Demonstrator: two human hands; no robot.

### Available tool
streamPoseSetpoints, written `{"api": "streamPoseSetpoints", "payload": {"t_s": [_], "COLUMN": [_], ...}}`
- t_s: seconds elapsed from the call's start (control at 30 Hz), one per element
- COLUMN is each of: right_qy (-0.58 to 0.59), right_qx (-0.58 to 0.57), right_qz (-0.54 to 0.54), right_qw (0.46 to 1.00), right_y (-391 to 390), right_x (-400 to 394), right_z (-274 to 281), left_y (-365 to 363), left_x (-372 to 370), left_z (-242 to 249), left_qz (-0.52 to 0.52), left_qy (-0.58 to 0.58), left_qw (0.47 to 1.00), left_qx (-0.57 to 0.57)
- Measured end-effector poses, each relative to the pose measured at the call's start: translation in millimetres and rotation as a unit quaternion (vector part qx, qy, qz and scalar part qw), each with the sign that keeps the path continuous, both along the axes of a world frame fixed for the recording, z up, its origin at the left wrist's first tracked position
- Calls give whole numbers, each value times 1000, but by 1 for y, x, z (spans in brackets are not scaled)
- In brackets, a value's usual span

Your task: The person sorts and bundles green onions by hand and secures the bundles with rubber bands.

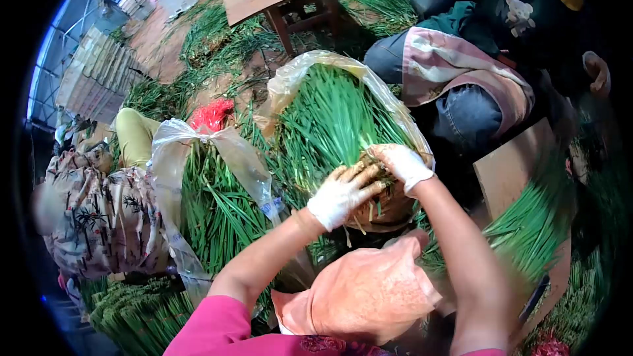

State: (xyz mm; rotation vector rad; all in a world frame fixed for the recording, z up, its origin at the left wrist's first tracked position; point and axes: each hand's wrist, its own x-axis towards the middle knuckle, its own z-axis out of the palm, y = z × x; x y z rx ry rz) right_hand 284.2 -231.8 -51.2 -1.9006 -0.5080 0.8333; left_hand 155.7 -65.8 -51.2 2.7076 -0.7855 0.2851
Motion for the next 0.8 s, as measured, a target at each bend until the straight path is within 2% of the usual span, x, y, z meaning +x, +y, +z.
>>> {"api": "streamPoseSetpoints", "payload": {"t_s": [0.07, 0.1, 0.13, 0.2, 0.23, 0.27, 0.3, 0.33, 0.37, 0.4, 0.43, 0.47, 0.5, 0.53, 0.6, 0.63, 0.67, 0.7, 0.73, 0.77, 0.8], "right_qy": [95, -24, -31, -102, -77, -72, -69, -63, -41, -85, -18, 49, 109, 171, 239, 281, 318, 280, 296, 318, 342], "right_qx": [-72, -174, -197, -283, -304, -365, -391, -417, -408, -395, -239, -75, -60, -48, 26, 43, 63, 42, 45, 51, 56], "right_qz": [-83, -89, -79, -53, -13, 15, 29, 43, 6, -76, -71, -59, -81, -105, -78, -86, -97, -107, -91, -111, -128], "right_qw": [989, 980, 977, 952, 949, 928, 917, 906, 912, 912, 968, 994, 989, 979, 967, 955, 941, 953, 950, 940, 929], "right_y": [16, 23, 26, 34, 41, 57, 68, 72, 69, 59, 34, 14, 4, -10, -45, -55, -64, -75, -75, -73, -66], "right_x": [9, -2, 1, -3, -5, -15, -21, -25, -21, -11, 8, 26, 31, 32, 39, 33, 28, 28, 21, 12, 3], "right_z": [-43, -9, 0, 24, 34, 49, 46, 41, 40, 8, -34, -60, -41, -12, 17, 32, 41, 18, 14, 9, 4], "left_y": [0, 1, 5, 10, 6, 0, -9, -16, -19, -18, -13, -6, -1, 6, 15, 16, 18, 10, -2, -15, -28], "left_x": [-23, -34, -40, -48, -48, -41, -37, -35, -30, -24, -23, -25, -26, -30, -38, -37, -36, -30, -23, -18, -8], "left_z": [30, 29, 24, 1, -22, -36, -58, -60, -62, -64, -66, -68, -77, -73, -54, -48, -41, -33, -23, -12, -33], "left_qz": [28, 75, 124, 213, 236, 233, 229, 223, 230, 202, 189, 178, 178, 204, 221, 216, 230, 206, 183, 212, 215], "left_qy": [1, 23, 46, 69, 59, 104, 131, 161, 198, 214, 212, 207, 226, 232, 208, 133, 77, 98, 117, 181, 190], "left_qw": [1000, 997, 987, 927, 926, 906, 902, 898, 862, 812, 777, 739, 686, 704, 669, 686, 773, 780, 787, 815, 847], "left_qx": [-2, -27, -87, -300, -288, -338, -342, -344, -407, -505, -562, -616, -668, -639, -679, -682, -586, -582, -577, -508, -447]}}
